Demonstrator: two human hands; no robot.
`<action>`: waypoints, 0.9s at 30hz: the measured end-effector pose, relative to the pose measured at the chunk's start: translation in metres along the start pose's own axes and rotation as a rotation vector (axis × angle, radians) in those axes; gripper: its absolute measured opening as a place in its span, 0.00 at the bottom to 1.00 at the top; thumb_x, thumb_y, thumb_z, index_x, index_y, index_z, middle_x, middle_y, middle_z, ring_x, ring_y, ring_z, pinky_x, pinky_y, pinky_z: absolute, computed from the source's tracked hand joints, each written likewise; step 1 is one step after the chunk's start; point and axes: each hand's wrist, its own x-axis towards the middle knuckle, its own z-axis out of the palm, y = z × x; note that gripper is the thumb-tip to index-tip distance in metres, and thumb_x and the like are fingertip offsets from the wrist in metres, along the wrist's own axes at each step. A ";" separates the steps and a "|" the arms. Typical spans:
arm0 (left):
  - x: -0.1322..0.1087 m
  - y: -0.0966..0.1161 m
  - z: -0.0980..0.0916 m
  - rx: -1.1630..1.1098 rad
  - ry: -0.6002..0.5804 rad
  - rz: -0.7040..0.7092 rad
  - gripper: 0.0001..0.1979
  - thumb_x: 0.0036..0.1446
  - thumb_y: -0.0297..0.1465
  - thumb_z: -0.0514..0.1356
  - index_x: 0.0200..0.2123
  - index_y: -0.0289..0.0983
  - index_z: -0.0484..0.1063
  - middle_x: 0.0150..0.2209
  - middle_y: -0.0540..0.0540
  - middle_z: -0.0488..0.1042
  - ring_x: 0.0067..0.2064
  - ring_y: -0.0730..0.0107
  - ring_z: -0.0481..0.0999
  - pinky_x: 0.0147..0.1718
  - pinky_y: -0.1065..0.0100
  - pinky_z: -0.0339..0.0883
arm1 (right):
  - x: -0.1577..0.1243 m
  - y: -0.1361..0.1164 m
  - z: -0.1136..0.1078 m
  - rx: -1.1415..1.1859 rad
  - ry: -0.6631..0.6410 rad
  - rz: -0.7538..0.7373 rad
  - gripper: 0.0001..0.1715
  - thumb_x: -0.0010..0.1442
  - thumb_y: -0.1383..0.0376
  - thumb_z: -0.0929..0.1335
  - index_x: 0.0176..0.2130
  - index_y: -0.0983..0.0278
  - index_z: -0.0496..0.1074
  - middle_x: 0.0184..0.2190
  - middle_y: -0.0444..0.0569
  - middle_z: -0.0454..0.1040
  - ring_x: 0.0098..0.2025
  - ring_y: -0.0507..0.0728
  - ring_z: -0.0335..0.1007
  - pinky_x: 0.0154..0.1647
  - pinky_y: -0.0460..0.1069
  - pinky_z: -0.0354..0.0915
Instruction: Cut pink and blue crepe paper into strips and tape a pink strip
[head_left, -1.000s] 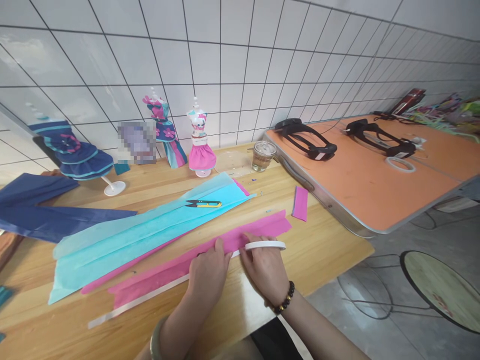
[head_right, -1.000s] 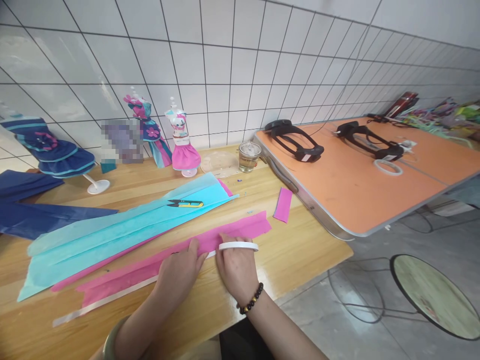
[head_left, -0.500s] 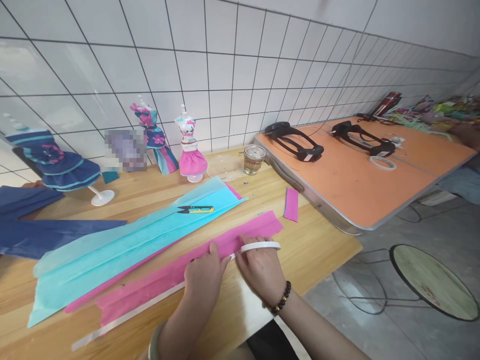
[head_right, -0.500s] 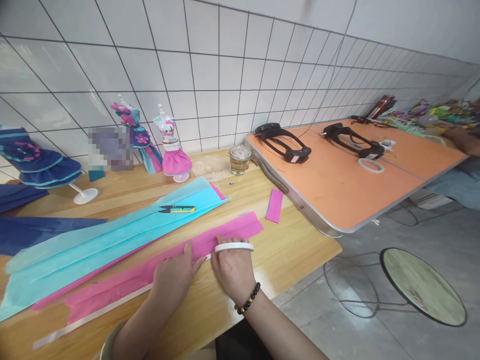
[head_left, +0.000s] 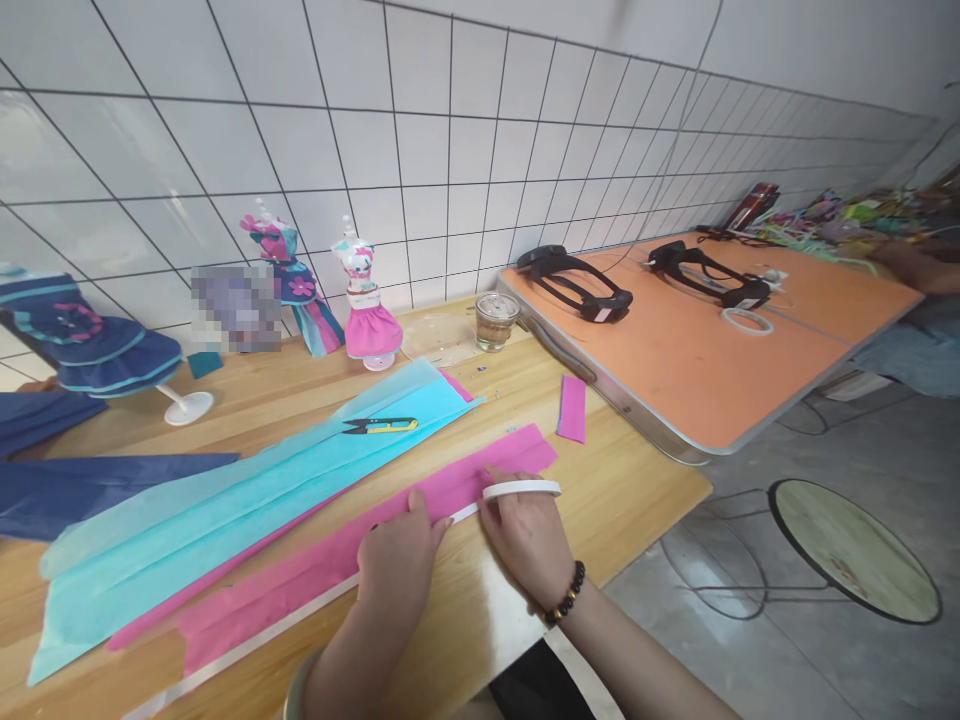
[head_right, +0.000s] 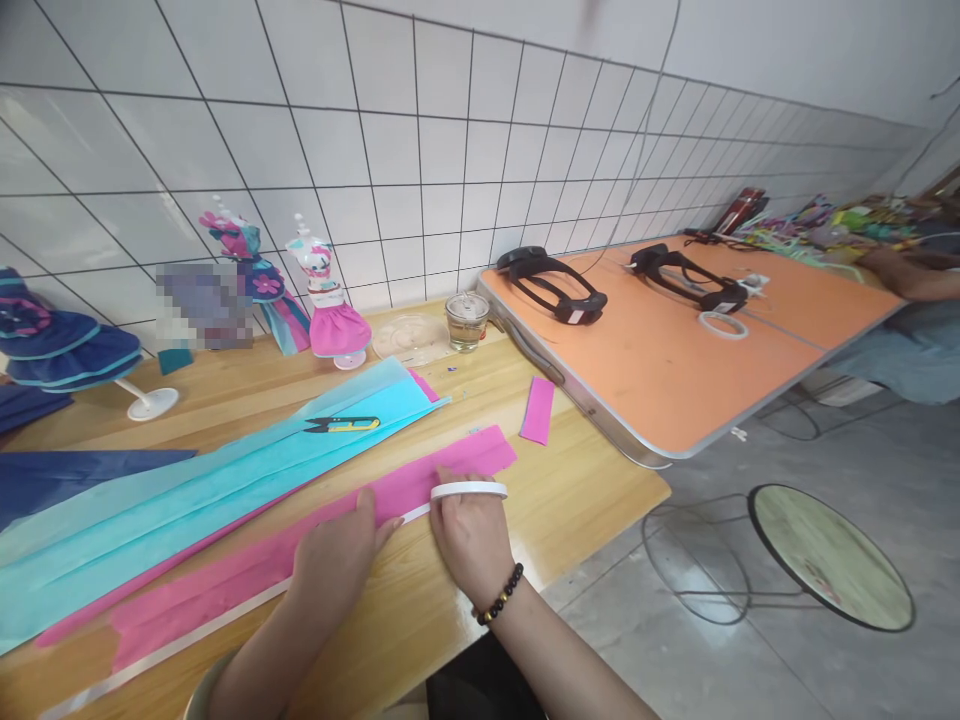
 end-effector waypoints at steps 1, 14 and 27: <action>0.000 0.000 -0.002 0.002 -0.009 -0.002 0.16 0.60 0.39 0.47 0.40 0.33 0.63 0.26 0.39 0.76 0.32 0.52 0.77 0.27 0.62 0.66 | 0.000 0.000 0.000 -0.004 -0.006 0.004 0.17 0.59 0.68 0.60 0.48 0.69 0.65 0.35 0.55 0.73 0.40 0.61 0.65 0.42 0.54 0.57; 0.015 0.021 -0.002 -0.213 0.083 0.345 0.09 0.60 0.29 0.44 0.38 0.37 0.63 0.35 0.45 0.76 0.37 0.61 0.75 0.31 0.67 0.61 | 0.000 0.000 0.000 0.013 -0.055 0.014 0.16 0.58 0.69 0.61 0.47 0.68 0.66 0.33 0.54 0.72 0.36 0.59 0.65 0.38 0.52 0.56; 0.023 0.026 0.003 -0.185 0.075 0.341 0.10 0.61 0.32 0.46 0.35 0.37 0.64 0.31 0.46 0.74 0.34 0.60 0.75 0.27 0.67 0.57 | -0.002 0.020 0.004 0.028 0.026 0.022 0.20 0.56 0.70 0.61 0.49 0.72 0.64 0.37 0.57 0.74 0.40 0.61 0.68 0.41 0.54 0.60</action>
